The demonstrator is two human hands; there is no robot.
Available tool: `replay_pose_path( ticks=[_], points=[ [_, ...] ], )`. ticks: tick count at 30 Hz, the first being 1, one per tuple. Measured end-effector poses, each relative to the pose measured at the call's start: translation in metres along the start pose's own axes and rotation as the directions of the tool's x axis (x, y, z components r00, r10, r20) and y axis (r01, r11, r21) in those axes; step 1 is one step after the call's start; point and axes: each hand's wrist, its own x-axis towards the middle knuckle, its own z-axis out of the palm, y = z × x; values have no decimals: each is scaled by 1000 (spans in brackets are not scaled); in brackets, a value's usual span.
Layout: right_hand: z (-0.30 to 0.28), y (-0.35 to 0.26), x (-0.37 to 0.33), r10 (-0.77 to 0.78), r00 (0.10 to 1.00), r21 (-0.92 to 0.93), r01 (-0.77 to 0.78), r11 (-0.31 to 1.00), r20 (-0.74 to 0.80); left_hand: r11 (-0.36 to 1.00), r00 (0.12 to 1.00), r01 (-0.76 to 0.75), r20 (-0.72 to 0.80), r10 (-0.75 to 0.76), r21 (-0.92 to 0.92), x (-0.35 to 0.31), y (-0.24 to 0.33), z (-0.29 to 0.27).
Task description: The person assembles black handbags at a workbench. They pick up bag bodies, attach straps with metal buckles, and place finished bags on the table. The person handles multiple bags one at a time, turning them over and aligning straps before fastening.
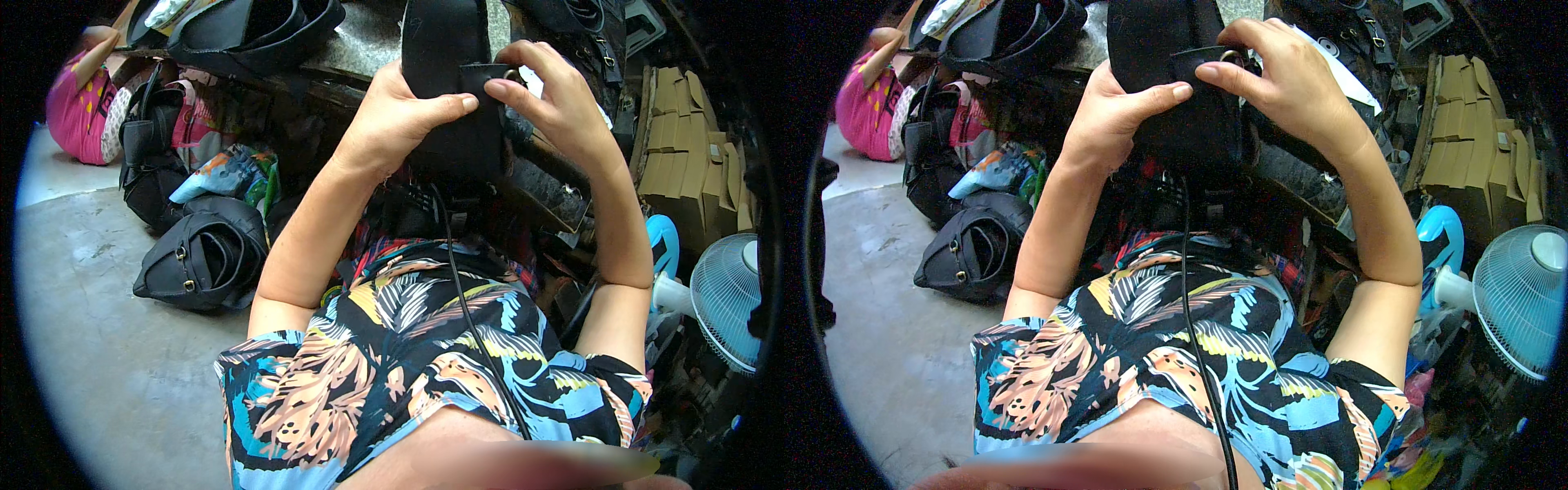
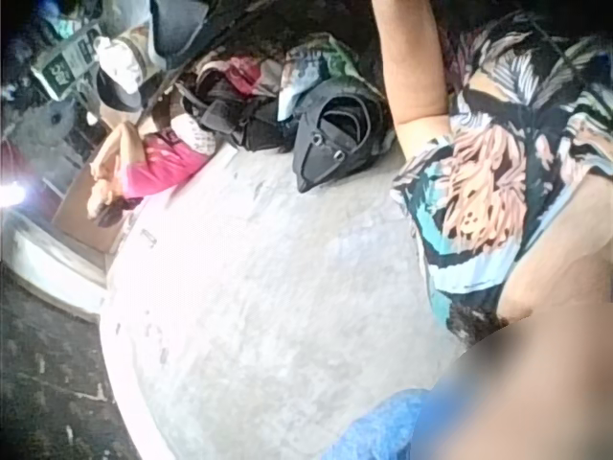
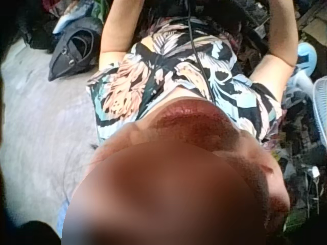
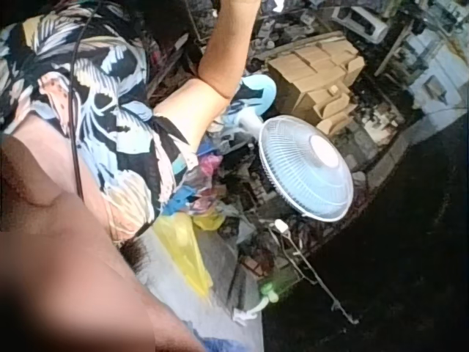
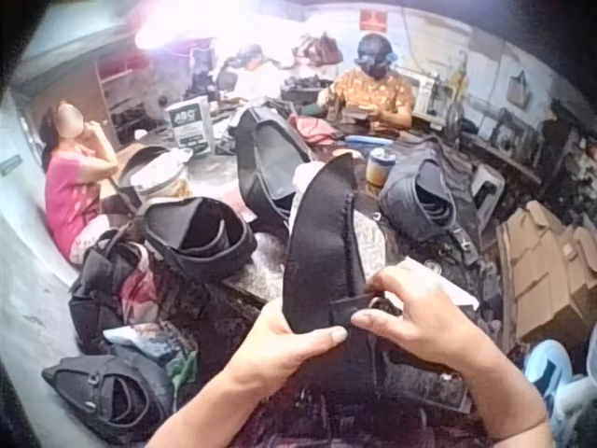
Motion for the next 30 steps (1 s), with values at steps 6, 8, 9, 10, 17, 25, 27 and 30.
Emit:
replay_pose_path(
  ticks=[6,8,9,10,17,25,27,30],
  points=[
    [12,23,16,78,971,369,-160,916,227,999,999,25,25,-24,-32,2,-1,-11],
    [13,29,18,67,966,373,-159,914,248,999,999,21,32,-20,-37,3,-1,-15],
    [12,31,19,95,952,365,-203,909,291,997,999,27,29,-25,-71,4,-1,-17],
    [12,33,19,125,934,354,-248,902,335,994,999,35,25,-32,-105,5,-1,-18],
    [17,29,21,34,963,367,-135,920,268,965,991,116,-38,-128,-237,8,2,-14],
    [15,8,15,22,981,388,-97,916,193,997,998,38,-48,-41,-65,1,-3,-6],
    [14,5,14,32,980,409,-111,906,194,999,998,20,-53,-23,-50,-1,-4,-6],
    [12,3,13,33,985,395,-97,914,167,996,999,25,-44,-28,-81,-2,-3,-7]
  ],
)
